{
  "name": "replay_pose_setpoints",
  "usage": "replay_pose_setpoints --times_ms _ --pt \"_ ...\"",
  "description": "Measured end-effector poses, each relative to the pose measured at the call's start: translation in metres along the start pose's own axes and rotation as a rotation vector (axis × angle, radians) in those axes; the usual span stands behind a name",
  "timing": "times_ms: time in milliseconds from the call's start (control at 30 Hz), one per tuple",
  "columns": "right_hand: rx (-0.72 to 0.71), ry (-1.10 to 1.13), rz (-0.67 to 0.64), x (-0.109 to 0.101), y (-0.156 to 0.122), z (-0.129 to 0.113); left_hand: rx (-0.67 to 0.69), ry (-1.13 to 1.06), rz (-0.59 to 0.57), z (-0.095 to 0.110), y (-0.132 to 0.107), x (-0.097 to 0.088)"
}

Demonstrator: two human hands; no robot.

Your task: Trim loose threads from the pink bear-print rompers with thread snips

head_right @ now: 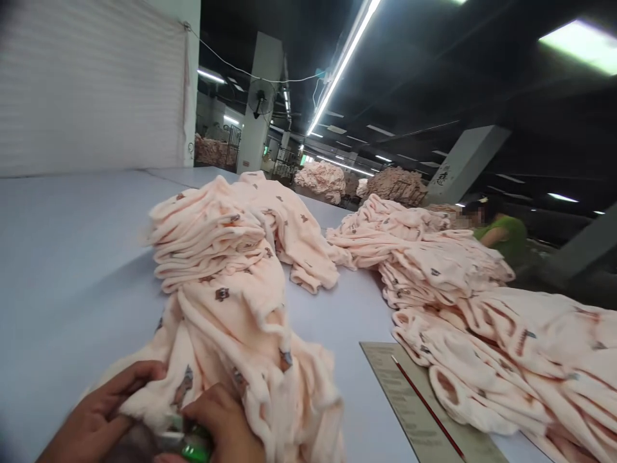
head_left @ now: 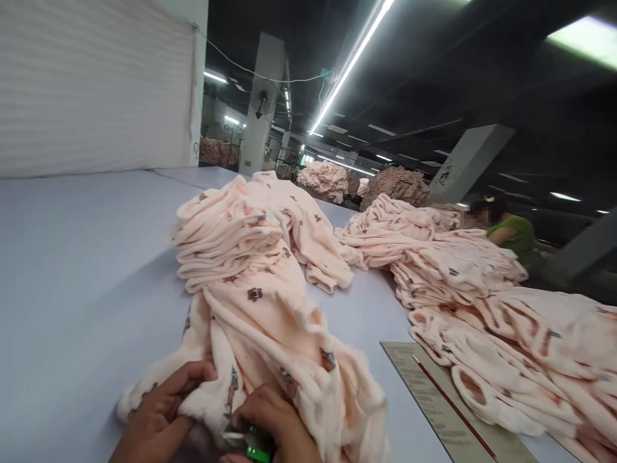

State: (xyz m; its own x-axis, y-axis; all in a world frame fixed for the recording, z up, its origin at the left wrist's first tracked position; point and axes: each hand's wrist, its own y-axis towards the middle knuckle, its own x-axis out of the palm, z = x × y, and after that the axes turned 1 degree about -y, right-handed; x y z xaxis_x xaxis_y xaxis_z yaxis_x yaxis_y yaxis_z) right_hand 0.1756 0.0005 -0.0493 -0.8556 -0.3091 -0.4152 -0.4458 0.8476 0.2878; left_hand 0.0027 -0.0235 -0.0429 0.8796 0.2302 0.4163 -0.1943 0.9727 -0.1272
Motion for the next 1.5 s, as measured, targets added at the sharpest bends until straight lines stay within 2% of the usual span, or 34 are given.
replay_pose_setpoints --times_ms 67,167,333,433,733,900,1000,1067,1133,1233,1367,1500 --pt "0.019 0.028 -0.017 -0.004 0.003 -0.009 -0.028 0.004 -0.058 0.001 0.001 -0.001" --pt "0.07 -0.067 -0.083 -0.008 0.007 -0.02 -0.015 0.096 -0.153 0.001 0.001 -0.004" --pt "0.094 -0.146 -0.109 -0.004 0.009 -0.023 0.069 0.068 0.006 0.007 -0.005 0.008" --pt "0.094 -0.161 -0.11 -0.002 0.009 -0.024 0.064 0.05 0.018 0.009 -0.008 0.015" --pt "0.121 -0.165 -0.088 0.0 0.011 -0.026 0.06 0.074 -0.004 0.011 -0.009 0.016" --pt "0.146 -0.115 -0.025 -0.001 0.01 -0.022 0.021 0.083 -0.027 0.008 -0.01 0.016" --pt "0.078 -0.21 0.025 -0.001 0.007 -0.021 0.035 0.026 -0.053 0.004 -0.007 0.013" --pt "0.052 -0.303 0.078 -0.001 0.005 -0.02 0.068 0.011 -0.118 0.002 -0.002 0.009" --pt "0.078 -0.314 0.15 -0.002 0.006 -0.018 0.025 0.041 -0.237 0.001 0.004 0.004" --pt "0.121 -0.207 0.187 -0.006 0.012 -0.018 -0.151 0.052 -0.366 0.003 0.011 0.0" --pt "0.046 -0.252 0.023 -0.013 0.018 -0.02 -0.268 -0.103 -0.364 0.006 0.014 0.001" --pt "0.076 -0.307 -0.1 -0.018 0.016 -0.025 -0.304 -0.166 -0.402 0.007 0.013 0.003"
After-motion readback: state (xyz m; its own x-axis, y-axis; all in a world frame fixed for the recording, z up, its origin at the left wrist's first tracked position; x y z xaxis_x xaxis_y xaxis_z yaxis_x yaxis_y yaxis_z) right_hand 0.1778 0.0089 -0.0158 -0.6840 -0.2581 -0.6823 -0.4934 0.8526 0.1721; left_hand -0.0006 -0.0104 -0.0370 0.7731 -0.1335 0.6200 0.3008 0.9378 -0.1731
